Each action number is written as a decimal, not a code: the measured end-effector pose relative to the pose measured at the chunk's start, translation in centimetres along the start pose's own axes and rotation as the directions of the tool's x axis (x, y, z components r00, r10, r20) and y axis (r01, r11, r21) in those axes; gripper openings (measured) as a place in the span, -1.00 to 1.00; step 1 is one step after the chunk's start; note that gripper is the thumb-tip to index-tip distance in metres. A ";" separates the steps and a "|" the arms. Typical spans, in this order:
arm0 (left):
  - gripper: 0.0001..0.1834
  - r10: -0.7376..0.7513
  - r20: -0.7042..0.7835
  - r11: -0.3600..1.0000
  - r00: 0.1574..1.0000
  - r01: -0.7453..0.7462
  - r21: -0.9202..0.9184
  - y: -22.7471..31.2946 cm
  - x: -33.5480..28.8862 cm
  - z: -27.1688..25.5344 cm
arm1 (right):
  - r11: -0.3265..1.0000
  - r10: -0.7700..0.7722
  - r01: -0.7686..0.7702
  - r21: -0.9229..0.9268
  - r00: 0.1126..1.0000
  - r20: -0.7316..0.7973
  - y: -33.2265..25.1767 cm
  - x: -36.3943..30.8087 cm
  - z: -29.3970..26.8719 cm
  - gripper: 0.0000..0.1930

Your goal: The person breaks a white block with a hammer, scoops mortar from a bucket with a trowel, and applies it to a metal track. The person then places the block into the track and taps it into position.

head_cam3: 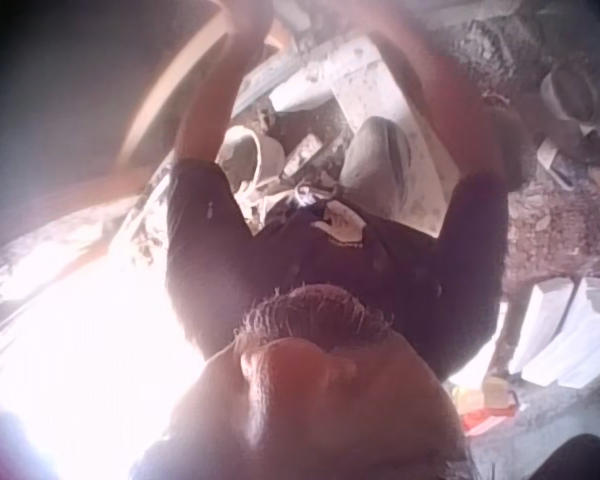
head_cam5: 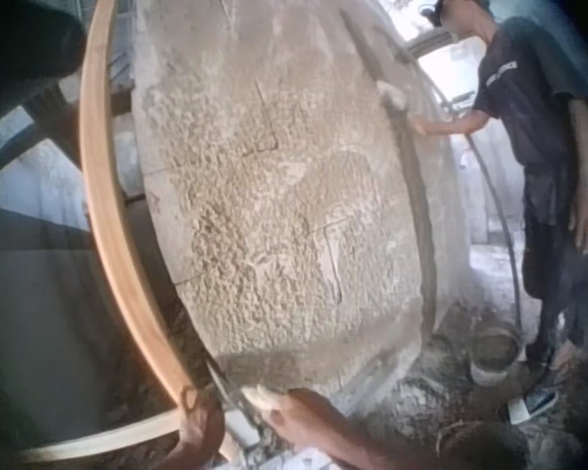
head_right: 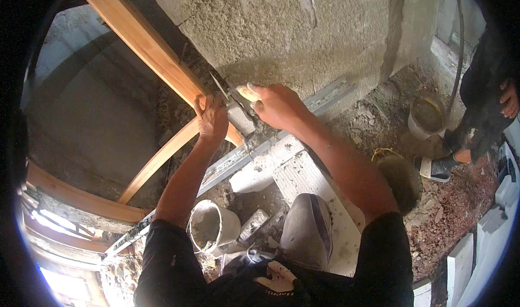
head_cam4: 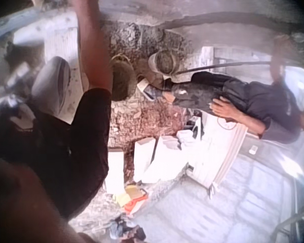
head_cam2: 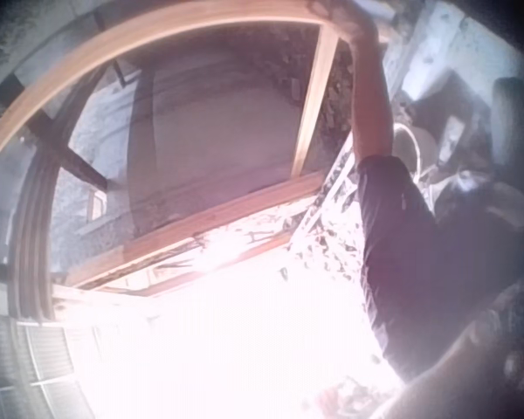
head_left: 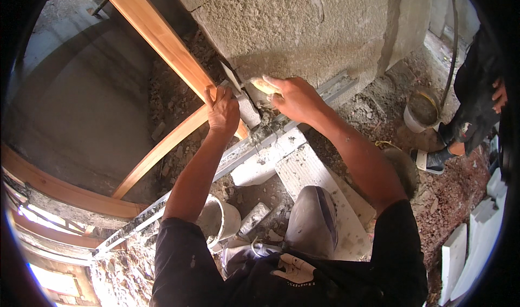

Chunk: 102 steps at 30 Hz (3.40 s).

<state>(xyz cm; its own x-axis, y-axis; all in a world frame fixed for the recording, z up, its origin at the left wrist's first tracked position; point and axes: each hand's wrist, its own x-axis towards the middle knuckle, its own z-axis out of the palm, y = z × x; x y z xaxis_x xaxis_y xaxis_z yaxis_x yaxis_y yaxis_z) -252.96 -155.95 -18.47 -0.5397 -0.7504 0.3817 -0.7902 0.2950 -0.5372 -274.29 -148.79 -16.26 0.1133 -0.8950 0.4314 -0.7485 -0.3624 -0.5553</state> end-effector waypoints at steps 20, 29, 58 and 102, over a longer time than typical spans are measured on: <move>-0.85 -0.015 0.041 0.997 0.999 0.019 -0.078 0.3 0.0 0.3 | 0.992 0.041 -0.033 -0.119 0.997 0.063 -1.4 3.4 0.5 -0.53; -0.86 -0.011 0.000 0.998 1.000 0.011 -0.055 0.5 0.0 0.3 | 0.991 0.042 -0.030 -0.133 0.995 0.087 -1.6 3.1 0.4 -0.53; -0.83 0.204 0.182 0.976 0.962 -0.187 -0.109 -0.9 4.5 -0.2 | -0.076 0.525 -0.549 0.833 0.688 0.501 -4.3 -18.6 19.0 -0.77; -0.39 0.084 0.113 0.995 0.990 -0.089 0.042 0.0 -1.2 2.0 | 0.366 0.841 -0.646 -0.670 0.537 -0.059 18.4 -39.0 -9.9 -0.69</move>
<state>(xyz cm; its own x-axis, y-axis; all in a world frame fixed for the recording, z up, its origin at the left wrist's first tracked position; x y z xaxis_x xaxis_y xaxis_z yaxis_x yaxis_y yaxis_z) -251.77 -156.25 -20.43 -0.5676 -0.7852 0.2478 -0.7262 0.3355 -0.6001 -298.96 -117.99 -36.30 -0.6072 -0.7706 -0.1938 -0.7848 0.6197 -0.0051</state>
